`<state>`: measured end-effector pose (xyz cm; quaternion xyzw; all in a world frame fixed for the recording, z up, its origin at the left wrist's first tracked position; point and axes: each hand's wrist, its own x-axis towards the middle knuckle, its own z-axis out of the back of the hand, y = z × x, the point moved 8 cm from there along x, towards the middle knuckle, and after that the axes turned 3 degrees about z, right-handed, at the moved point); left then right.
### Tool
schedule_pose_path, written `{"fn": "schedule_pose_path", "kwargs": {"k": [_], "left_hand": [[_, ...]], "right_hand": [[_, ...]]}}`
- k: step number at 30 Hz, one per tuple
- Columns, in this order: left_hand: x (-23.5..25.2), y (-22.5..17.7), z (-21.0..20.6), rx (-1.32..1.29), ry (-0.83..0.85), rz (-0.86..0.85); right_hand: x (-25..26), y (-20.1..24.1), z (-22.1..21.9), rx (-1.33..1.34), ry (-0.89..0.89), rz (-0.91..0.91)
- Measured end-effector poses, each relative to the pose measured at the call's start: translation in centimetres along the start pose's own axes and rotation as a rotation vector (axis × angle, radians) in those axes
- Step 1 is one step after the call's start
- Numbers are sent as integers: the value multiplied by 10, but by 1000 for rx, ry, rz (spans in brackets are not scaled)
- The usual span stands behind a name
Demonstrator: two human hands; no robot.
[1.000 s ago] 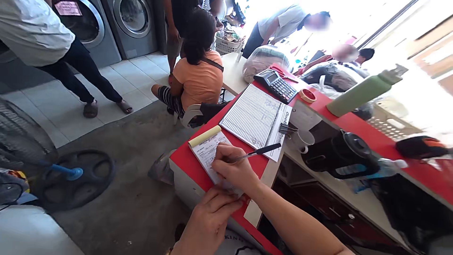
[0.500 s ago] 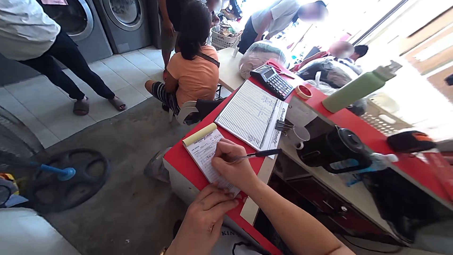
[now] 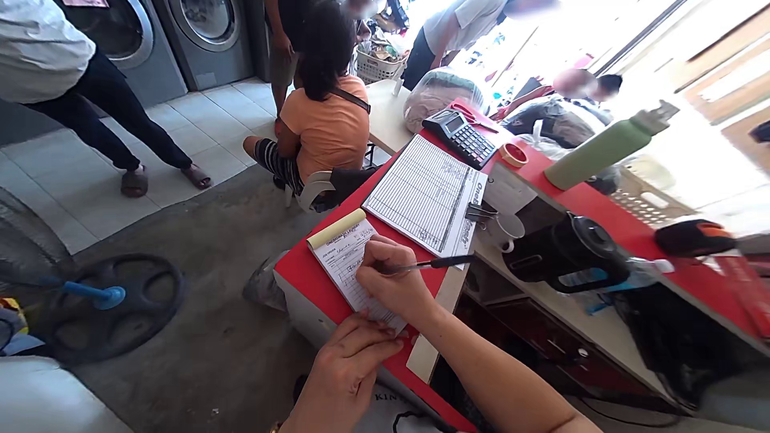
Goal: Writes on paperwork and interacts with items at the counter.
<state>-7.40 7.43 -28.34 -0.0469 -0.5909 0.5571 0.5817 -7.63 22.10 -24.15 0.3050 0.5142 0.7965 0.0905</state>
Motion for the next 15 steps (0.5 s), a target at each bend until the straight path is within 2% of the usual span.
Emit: {"fn": "schedule_pose_path", "kwargs": {"k": [6,15], "left_hand": [[1,0,0,6,-5,-3],[1,0,0,13,-4,1]], "right_hand": [[-2,1,0,-34,-32,48],[-2,1,2,-32,-56,27]]}}
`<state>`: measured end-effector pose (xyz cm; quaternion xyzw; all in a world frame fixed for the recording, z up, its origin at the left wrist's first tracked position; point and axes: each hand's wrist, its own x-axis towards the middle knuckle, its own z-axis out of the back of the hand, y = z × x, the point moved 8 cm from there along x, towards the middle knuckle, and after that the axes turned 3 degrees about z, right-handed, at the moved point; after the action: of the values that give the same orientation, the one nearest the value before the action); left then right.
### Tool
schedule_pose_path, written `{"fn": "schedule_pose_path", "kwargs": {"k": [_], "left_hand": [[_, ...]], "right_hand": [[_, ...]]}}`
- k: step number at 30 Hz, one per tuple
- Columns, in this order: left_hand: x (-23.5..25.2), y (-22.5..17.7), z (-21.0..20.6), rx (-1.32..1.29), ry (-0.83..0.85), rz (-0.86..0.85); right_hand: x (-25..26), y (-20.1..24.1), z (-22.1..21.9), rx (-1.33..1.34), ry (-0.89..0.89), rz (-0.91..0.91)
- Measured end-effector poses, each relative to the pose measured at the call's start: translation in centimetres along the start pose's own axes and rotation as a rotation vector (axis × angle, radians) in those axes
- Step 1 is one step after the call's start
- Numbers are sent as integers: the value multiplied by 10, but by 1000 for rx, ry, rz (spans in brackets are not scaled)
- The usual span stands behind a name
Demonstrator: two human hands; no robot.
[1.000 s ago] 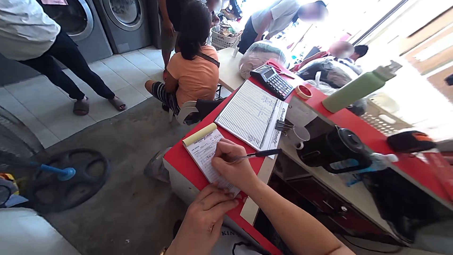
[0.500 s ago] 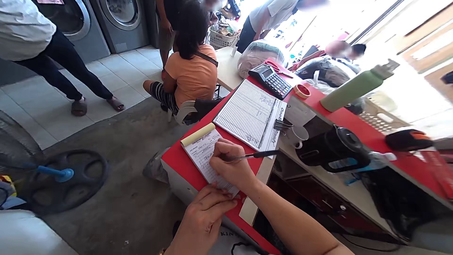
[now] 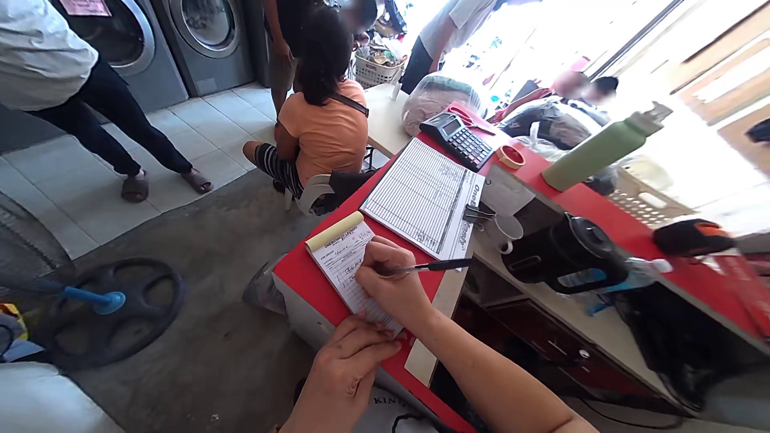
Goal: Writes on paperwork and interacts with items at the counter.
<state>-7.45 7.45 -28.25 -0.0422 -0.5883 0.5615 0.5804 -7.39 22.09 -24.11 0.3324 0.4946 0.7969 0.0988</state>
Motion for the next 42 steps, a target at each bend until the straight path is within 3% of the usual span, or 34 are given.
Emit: {"fn": "schedule_pose_path", "kwargs": {"k": [8,12,16,40,42], "left_hand": [[0,0,0,4,-15,2],[0,0,0,-3,-7,2],[0,1,0,0,-3,3],[2,1,-1,-8,1,7],[0,1,1,6,-5,8]], "right_hand": [[0,1,0,-39,-12,24],[3,5,1,-103,94,119],[4,-4,8,16,55,13],[4,-4,12,11,-9,-45],[2,-4,8,-27,-10,12]]}}
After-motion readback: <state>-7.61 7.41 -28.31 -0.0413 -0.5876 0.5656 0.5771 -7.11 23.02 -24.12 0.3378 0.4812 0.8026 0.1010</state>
